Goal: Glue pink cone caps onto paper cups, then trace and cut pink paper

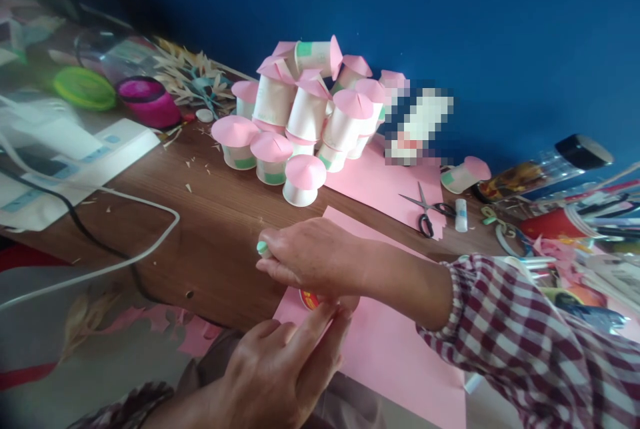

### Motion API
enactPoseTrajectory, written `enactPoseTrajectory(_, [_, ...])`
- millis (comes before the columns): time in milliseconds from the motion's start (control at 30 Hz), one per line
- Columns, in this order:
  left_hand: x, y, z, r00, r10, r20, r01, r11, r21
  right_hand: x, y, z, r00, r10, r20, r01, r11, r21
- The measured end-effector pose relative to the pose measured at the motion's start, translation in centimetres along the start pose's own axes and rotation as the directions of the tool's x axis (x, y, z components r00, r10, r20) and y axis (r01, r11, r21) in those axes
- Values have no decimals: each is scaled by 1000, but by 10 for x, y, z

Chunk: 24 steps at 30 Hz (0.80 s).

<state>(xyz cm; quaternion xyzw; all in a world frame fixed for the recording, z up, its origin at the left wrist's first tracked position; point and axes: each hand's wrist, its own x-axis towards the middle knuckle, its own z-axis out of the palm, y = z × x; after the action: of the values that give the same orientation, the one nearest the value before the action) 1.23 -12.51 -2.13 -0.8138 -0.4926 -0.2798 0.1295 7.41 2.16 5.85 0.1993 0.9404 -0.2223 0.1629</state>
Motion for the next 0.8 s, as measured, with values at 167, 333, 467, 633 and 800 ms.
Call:
enactPoseTrajectory(167, [-1, 0, 2, 1000, 1, -6, -1, 1000, -20, -1, -1, -1, 1000, -3, 18, 3, 1000, 16])
enactPoseTrajectory(333, [-1, 0, 2, 1000, -4, -10, 3, 999, -32, 0, 0, -1, 1000, -6, 23, 5, 1000, 20])
enactPoseTrajectory(467, [-2, 1, 3, 1000, 3, -20, -3, 1000, -14, 5, 5, 0, 998, -60, 13, 59, 998, 38])
enactPoseTrajectory(633, [-2, 1, 4, 1000, 10, -17, -11, 1000, -5, 11, 17, 1, 997, -70, 23, 68, 994, 90])
enactPoseTrajectory(800, [1, -1, 4, 1000, 24, -8, -24, 1000, 9, 13, 27, 1, 998, -60, 23, 56, 990, 133])
